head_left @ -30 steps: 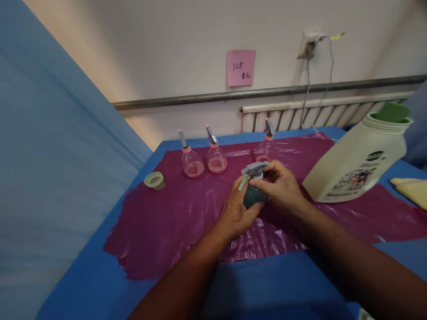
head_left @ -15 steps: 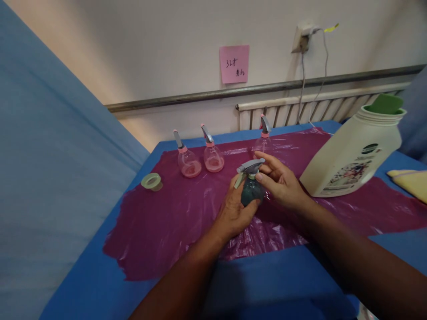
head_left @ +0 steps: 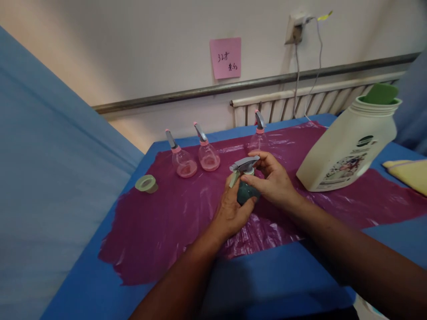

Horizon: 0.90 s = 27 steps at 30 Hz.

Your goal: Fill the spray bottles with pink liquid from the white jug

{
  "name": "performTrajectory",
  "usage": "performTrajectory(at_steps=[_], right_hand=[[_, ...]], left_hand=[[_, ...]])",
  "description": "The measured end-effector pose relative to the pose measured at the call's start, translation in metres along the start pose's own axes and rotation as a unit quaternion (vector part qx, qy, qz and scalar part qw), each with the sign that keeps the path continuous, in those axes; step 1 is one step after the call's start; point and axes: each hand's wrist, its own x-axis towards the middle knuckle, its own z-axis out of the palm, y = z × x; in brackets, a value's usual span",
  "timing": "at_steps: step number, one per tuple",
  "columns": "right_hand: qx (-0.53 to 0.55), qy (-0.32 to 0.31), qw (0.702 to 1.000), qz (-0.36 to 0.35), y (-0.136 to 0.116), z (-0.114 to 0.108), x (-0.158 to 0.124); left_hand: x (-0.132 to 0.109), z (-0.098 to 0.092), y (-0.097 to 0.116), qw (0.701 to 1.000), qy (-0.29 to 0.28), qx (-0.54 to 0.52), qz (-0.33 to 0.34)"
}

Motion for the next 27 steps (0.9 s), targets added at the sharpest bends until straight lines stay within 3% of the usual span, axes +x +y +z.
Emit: performTrajectory(at_steps=[7, 10, 21, 27], right_hand=[[0.048, -0.034, 0.998, -0.011, -0.010, -0.001, -0.007], [0.063, -0.059, 0.996, 0.022, -0.014, -0.005, -0.012], [-0.004, -0.007, 1.000, 0.004, -0.008, -0.004, -0.001], [0.048, -0.059, 0.997, 0.002, -0.012, -0.005, -0.009]], left_hand=[[-0.003, 0.000, -0.003, 1.000, -0.003, -0.002, -0.022], [-0.004, -0.001, -0.001, 1.000, -0.005, -0.002, -0.019], [0.001, -0.002, 0.008, 0.999, -0.014, 0.010, -0.036], [-0.002, -0.003, 0.003, 0.999, -0.010, 0.014, -0.030]])
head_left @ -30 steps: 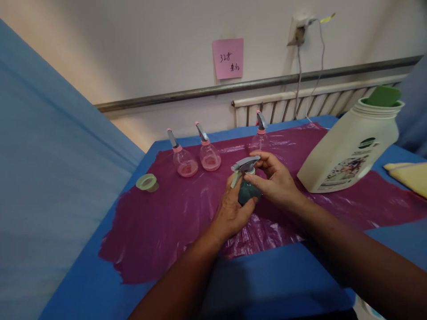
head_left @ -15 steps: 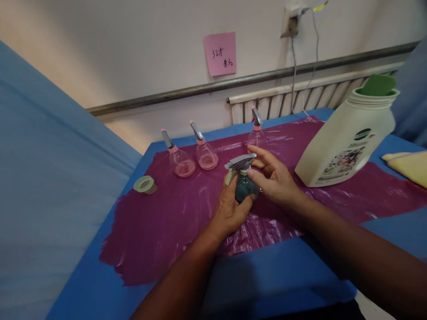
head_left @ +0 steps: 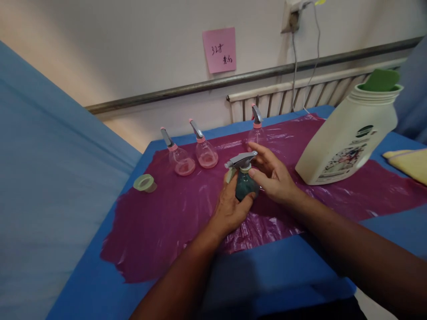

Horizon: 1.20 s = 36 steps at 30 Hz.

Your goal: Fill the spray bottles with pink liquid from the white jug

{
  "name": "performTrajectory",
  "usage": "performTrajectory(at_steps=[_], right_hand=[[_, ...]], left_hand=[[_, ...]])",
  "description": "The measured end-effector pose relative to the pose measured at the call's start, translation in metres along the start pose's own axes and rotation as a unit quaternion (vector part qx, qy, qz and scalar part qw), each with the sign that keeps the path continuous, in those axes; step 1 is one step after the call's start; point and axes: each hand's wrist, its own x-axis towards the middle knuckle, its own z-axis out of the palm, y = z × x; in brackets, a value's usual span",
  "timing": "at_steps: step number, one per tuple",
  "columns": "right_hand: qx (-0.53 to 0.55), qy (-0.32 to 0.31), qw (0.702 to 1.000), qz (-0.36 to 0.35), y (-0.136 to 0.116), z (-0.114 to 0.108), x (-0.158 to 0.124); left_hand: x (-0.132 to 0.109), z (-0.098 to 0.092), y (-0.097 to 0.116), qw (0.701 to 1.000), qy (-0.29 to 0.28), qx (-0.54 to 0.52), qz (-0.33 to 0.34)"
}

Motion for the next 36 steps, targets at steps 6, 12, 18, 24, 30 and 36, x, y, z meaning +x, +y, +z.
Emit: performTrajectory(at_steps=[6, 12, 18, 24, 30, 36], right_hand=[[-0.008, 0.027, 0.999, 0.016, 0.0040, -0.0033, -0.0015], [-0.051, 0.058, 0.997, -0.009, 0.0083, -0.0018, 0.0035], [-0.027, 0.022, 0.999, -0.019, 0.0008, -0.0016, 0.0009], [-0.033, 0.019, 0.999, -0.004, 0.0005, -0.0037, -0.0031], [-0.064, 0.042, 0.997, -0.020, 0.0035, -0.0035, 0.0005], [-0.072, 0.071, 0.995, -0.025, 0.0077, 0.0021, 0.0030]], left_hand=[[-0.0016, -0.0013, 0.0024, 1.000, -0.002, 0.010, -0.009], [-0.0002, -0.0005, 0.0062, 1.000, -0.004, 0.004, -0.006], [0.0015, -0.0010, 0.0051, 1.000, -0.003, 0.008, 0.017], [0.0017, -0.0019, 0.0050, 1.000, -0.007, 0.009, 0.015], [0.0021, 0.0001, 0.0040, 1.000, -0.005, 0.012, 0.000], [0.0021, 0.0026, 0.0011, 1.000, -0.002, 0.009, 0.023]])
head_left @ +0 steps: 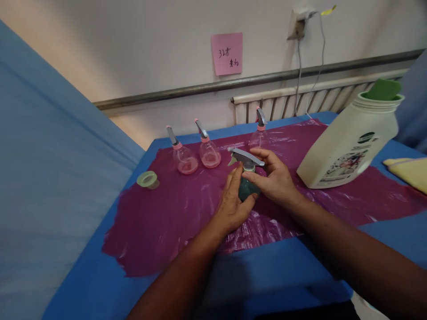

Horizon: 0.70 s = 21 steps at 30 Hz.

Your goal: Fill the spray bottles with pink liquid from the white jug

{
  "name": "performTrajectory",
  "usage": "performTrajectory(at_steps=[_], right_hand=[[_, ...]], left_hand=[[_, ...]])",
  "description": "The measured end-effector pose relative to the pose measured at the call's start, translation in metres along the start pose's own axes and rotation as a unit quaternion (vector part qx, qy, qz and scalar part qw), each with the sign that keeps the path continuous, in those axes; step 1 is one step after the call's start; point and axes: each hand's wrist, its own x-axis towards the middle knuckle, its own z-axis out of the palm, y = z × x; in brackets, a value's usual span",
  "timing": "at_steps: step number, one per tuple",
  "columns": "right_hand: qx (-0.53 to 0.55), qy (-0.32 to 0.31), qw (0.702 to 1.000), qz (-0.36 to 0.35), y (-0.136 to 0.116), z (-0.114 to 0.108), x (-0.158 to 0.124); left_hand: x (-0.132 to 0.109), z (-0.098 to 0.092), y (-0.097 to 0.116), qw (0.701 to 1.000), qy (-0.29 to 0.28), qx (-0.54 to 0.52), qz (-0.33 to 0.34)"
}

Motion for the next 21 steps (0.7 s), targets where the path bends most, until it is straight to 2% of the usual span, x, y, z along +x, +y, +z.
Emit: performTrajectory(at_steps=[8, 14, 21], right_hand=[[0.010, -0.054, 0.998, -0.004, -0.001, -0.006, -0.010], [-0.070, -0.015, 0.997, -0.035, 0.003, -0.009, -0.006], [-0.026, 0.003, 0.999, -0.028, 0.001, 0.000, -0.003]], left_hand=[[-0.003, 0.000, -0.003, 1.000, -0.001, 0.000, 0.013], [-0.003, 0.000, -0.001, 1.000, -0.002, 0.003, 0.011], [-0.002, 0.002, -0.003, 1.000, 0.005, 0.004, 0.009]])
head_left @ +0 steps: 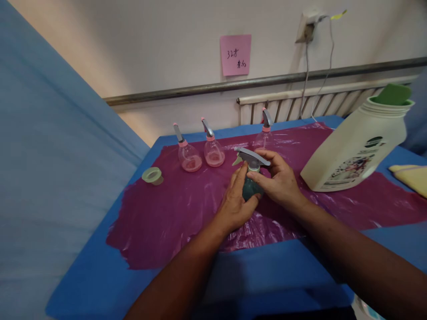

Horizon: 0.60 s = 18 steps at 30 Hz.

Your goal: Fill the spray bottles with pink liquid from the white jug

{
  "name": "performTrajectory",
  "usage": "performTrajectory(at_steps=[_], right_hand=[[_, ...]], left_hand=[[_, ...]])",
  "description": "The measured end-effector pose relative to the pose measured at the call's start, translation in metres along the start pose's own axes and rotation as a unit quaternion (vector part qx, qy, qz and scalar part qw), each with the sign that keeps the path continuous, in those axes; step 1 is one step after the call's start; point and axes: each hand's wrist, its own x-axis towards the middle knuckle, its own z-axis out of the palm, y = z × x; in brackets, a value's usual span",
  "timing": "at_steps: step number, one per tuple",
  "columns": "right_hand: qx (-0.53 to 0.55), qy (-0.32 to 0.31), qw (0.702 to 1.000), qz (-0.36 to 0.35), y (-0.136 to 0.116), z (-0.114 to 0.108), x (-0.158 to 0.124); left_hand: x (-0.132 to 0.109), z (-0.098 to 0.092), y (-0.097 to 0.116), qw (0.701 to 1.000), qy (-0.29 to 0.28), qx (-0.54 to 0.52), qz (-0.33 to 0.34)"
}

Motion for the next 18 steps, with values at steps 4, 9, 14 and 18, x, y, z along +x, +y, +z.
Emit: performTrajectory(at_steps=[4, 9, 14, 18], right_hand=[[0.005, -0.001, 1.000, -0.005, 0.001, 0.000, 0.000], [-0.024, -0.024, 0.999, -0.010, 0.002, -0.005, -0.001], [-0.035, -0.080, 0.996, -0.003, -0.011, -0.016, -0.001], [-0.123, -0.119, 0.985, -0.008, -0.030, -0.027, 0.009]], left_hand=[[0.001, -0.001, 0.004, 1.000, -0.003, -0.004, -0.004], [0.001, -0.002, 0.009, 1.000, -0.007, 0.009, -0.016], [-0.002, 0.000, 0.005, 0.999, -0.022, 0.021, -0.035], [-0.004, 0.002, 0.004, 0.998, -0.012, 0.029, -0.048]])
